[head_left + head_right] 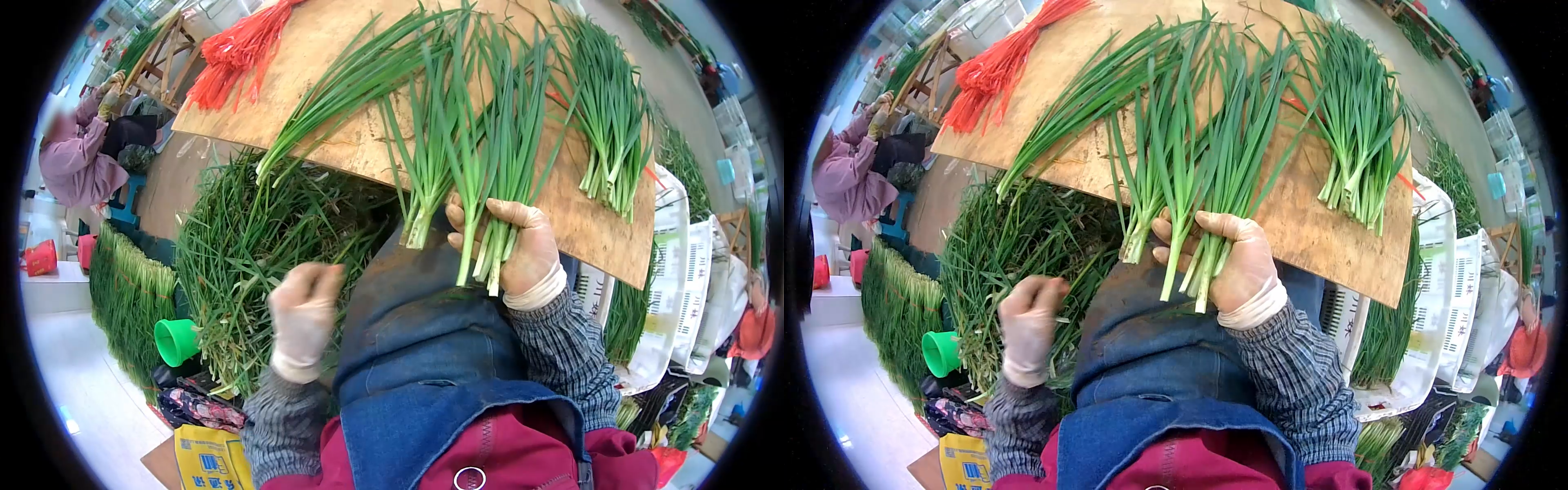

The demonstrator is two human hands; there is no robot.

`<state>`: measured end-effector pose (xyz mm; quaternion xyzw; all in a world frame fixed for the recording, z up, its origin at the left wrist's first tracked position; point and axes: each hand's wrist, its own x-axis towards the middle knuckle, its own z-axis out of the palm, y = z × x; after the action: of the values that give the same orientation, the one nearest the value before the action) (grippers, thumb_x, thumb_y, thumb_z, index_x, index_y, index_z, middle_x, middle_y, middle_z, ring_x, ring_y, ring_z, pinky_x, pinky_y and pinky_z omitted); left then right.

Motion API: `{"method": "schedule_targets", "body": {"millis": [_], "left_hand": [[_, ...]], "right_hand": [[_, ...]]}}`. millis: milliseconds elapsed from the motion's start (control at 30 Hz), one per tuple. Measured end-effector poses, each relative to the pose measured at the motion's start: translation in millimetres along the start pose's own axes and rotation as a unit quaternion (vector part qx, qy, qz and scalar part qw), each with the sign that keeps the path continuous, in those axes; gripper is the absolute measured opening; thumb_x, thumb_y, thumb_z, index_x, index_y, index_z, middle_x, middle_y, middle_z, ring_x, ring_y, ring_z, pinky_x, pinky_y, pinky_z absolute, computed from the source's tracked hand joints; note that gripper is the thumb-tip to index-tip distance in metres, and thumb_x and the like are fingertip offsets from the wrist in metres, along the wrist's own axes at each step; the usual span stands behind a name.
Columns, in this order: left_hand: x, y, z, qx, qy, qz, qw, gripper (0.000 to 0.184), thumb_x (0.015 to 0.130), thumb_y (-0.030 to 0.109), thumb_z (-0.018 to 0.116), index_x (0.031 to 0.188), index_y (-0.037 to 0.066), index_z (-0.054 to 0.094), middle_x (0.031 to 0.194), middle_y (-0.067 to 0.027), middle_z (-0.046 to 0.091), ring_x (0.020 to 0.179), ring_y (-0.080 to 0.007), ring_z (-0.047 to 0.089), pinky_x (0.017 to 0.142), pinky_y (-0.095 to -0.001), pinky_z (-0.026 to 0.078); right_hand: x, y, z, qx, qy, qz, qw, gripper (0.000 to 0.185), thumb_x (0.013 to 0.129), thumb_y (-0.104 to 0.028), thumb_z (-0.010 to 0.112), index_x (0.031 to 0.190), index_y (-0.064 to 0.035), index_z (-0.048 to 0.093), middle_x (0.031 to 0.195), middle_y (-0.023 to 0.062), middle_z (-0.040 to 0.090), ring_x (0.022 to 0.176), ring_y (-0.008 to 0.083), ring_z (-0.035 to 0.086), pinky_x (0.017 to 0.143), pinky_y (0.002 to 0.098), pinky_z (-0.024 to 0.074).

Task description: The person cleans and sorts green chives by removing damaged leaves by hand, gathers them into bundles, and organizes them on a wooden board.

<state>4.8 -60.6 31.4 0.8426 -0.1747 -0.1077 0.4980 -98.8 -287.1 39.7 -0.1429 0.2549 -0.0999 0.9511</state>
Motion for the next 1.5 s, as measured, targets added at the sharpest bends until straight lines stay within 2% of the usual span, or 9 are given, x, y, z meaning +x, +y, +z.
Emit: {"method": "schedule_targets", "body": {"millis": [67, 133, 233, 333, 500, 633, 867, 1133, 1500], "left_hand": [[15, 18, 29, 0.008, -0.017, 0.19, 0.982, 0.004, 0.078, 0.005, 0.063, 0.078, 0.001, 0.064, 0.072, -0.0077, 0.063, 0.06, -0.0155, 0.058, 0.056, -0.0261, 0.046], [26, 32, 53, 0.017, -0.018, 0.238, 0.971, 0.007, 0.075, 0.007, 0.066, 0.076, 0.001, 0.062, 0.075, -0.0115, 0.062, 0.062, -0.0241, 0.06, 0.058, -0.0304, 0.047], [35, 51, 71, 0.219, -0.051, 0.206, 0.952, 0.02, 0.074, 0.021, 0.069, 0.075, 0.003, 0.06, 0.073, -0.0143, 0.061, 0.064, -0.0315, 0.059, 0.057, -0.0355, 0.047], [42, 41, 78, 0.189, -0.057, 0.178, 0.964, 0.019, 0.075, 0.021, 0.067, 0.076, 0.003, 0.06, 0.07, -0.015, 0.06, 0.062, -0.0318, 0.059, 0.057, -0.0366, 0.046], [38, 37, 60, -0.21, -0.202, -0.126, 0.948, 0.013, 0.077, 0.01, 0.064, 0.078, -0.002, 0.059, 0.061, 0.0015, 0.052, 0.051, -0.0045, 0.044, 0.046, -0.0201, 0.036], [32, 53, 47, -0.23, -0.231, -0.224, 0.919, 0.018, 0.082, 0.016, 0.059, 0.078, -0.001, 0.058, 0.06, -0.0007, 0.053, 0.042, -0.0042, 0.039, 0.038, -0.0181, 0.028], [46, 41, 83, -0.258, -0.222, -0.146, 0.929, 0.017, 0.081, 0.014, 0.059, 0.081, -0.003, 0.059, 0.06, -0.0008, 0.053, 0.043, -0.005, 0.041, 0.039, -0.0185, 0.03], [37, 59, 66, -0.303, -0.253, -0.216, 0.893, 0.008, 0.077, 0.007, 0.06, 0.075, 0.0, 0.058, 0.063, -0.0006, 0.055, 0.054, -0.0056, 0.046, 0.048, -0.0195, 0.036], [26, 69, 75, -0.351, -0.16, -0.188, 0.904, 0.01, 0.081, 0.007, 0.059, 0.082, -0.002, 0.057, 0.069, -0.0025, 0.056, 0.056, -0.0065, 0.049, 0.051, -0.0193, 0.039]], "right_hand": [[3, -3, -6, 0.003, -0.05, 0.022, 0.999, 0.03, 0.085, -0.012, 0.046, 0.107, 0.0057, 0.054, 0.097, 0.0168, 0.063, 0.082, 0.0264, 0.064, 0.075, 0.0423, 0.052], [-2, -5, 8, -0.001, -0.018, 0.009, 1.0, 0.021, 0.087, -0.016, 0.049, 0.097, 0.0014, 0.055, 0.081, 0.0097, 0.059, 0.062, 0.0161, 0.056, 0.054, 0.0297, 0.0467], [-15, -8, 25, 0.026, 0.001, -0.008, 1.0, 0.014, 0.086, -0.016, 0.054, 0.077, -0.0072, 0.049, 0.06, -0.0008, 0.042, 0.045, 0.0056, 0.034, 0.039, 0.0197, 0.0282], [-17, -6, 20, -0.004, -0.103, -0.043, 0.994, 0.017, 0.085, -0.015, 0.054, 0.072, -0.0093, 0.046, 0.058, -0.002, 0.042, 0.043, 0.005, 0.034, 0.038, 0.02, 0.029], [1, 9, 18, -0.109, 0.059, -0.045, 0.991, 0.01, 0.081, -0.01, 0.059, 0.081, -0.0012, 0.056, 0.059, -0.0005, 0.046, 0.042, 0.006, 0.036, 0.037, 0.0218, 0.0293], [3, 20, 21, -0.161, 0.116, -0.056, 0.979, 0.011, 0.08, -0.009, 0.062, 0.079, 0.0011, 0.058, 0.062, 0.0024, 0.051, 0.043, 0.0068, 0.04, 0.038, 0.0221, 0.0306], [-3, 20, 10, -0.13, 0.125, -0.069, 0.981, 0.011, 0.08, -0.008, 0.062, 0.082, 0.0024, 0.059, 0.063, 0.0039, 0.053, 0.043, 0.0077, 0.042, 0.038, 0.022, 0.031], [-5, 21, 25, -0.275, 0.169, -0.096, 0.942, 0.017, 0.078, -0.013, 0.066, 0.071, 0.0025, 0.061, 0.048, 0.0024, 0.05, 0.036, 0.0098, 0.044, 0.033, 0.0233, 0.0316], [5, 25, 23, -0.161, 0.146, -0.105, 0.97, 0.01, 0.078, -0.006, 0.063, 0.074, 0.0033, 0.061, 0.051, 0.0033, 0.051, 0.038, 0.0111, 0.044, 0.037, 0.0227, 0.034]]}}
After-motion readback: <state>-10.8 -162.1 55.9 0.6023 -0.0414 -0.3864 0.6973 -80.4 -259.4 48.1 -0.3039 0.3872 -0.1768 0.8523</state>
